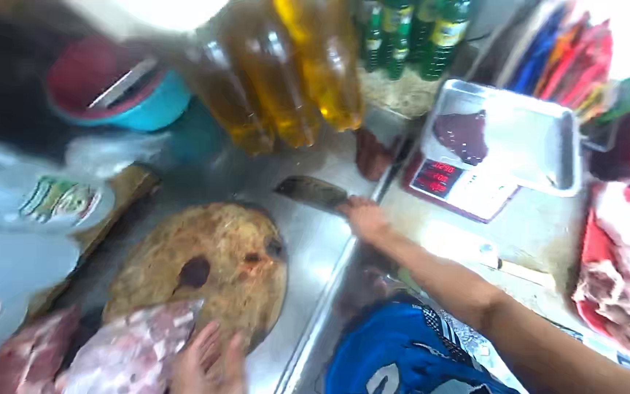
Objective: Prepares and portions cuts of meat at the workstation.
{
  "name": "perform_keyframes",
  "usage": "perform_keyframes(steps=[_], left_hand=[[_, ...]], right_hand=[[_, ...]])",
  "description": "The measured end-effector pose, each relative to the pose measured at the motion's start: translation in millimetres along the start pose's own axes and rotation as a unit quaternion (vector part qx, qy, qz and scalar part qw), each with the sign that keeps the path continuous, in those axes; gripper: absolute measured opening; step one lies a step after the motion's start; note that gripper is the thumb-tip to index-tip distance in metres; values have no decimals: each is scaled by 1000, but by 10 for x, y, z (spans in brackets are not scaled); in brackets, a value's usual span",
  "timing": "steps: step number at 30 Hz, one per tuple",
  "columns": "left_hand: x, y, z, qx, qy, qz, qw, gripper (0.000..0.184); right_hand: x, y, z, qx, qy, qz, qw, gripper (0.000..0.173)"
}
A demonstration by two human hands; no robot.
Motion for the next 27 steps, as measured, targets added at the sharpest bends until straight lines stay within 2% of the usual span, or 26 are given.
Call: perform_keyframes(steps=[3,5,6,7,8,10,11,12,15,17,19,21,22,24,27], left_hand=[[1631,-782,-884,-125,-206,-19,970,43],[2719,-1426,-1303,-220,-302,-21,927,40],[3209,-1776,-1480,-267,-329,-39,905,42],[3659,-2127,-1649,-295,-349,-69,887,47],[4061,-2470,-1813,-302,-370,-104,873,54],[4612,-3121,-2152,-301,-372,-172,861,78],[4744,-3370,-2310,-309,-344,-200,864,90],[4807,-3522,-2437,-315,-311,-220,869,92],[4844,-3645,-2575,-353,-213,-238,880,67],[4812,-3692,-2580,-377,-171,-220,883,55],[4750,-3795,-2680,-350,-194,-229,887,53],[4623,-3699,-2664,-291,-272,-225,889,45],[4553,-3546,-2620,-269,-307,-207,889,41],[4420,-3236,-2560,-236,-344,-158,895,46],[4080,-2673,-2462,-221,-323,-30,920,58]], right_hand=[[43,32,83,6,-18,-55,998,45],[0,296,512,-70,-67,-144,985,43],[-37,394,716,-110,-79,-166,977,48],[-77,433,835,-109,-75,-162,978,50],[-99,432,876,-86,-78,-158,981,51],[-188,485,929,-138,-108,-174,969,50],[-166,407,801,-75,-66,-146,984,44],[-87,291,542,0,-17,-97,995,41],[47,111,111,-89,-29,-19,995,48],[88,54,66,-41,-33,15,999,47],[73,46,44,-25,-40,35,998,46],[-13,97,85,-67,-57,38,995,47],[-65,138,93,-86,-63,37,994,48],[-114,171,35,-93,-61,28,993,49],[-34,68,-146,-64,-47,-3,997,47]])
Point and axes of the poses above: each hand's wrist, its own z-axis away from the middle knuckle, its own y-axis out of the back of the hand, x = y × z, the point moved 7 cm from there along -z, towards the middle knuckle, and after that the axes turned 15 degrees about -x, right-handed, at the moved point
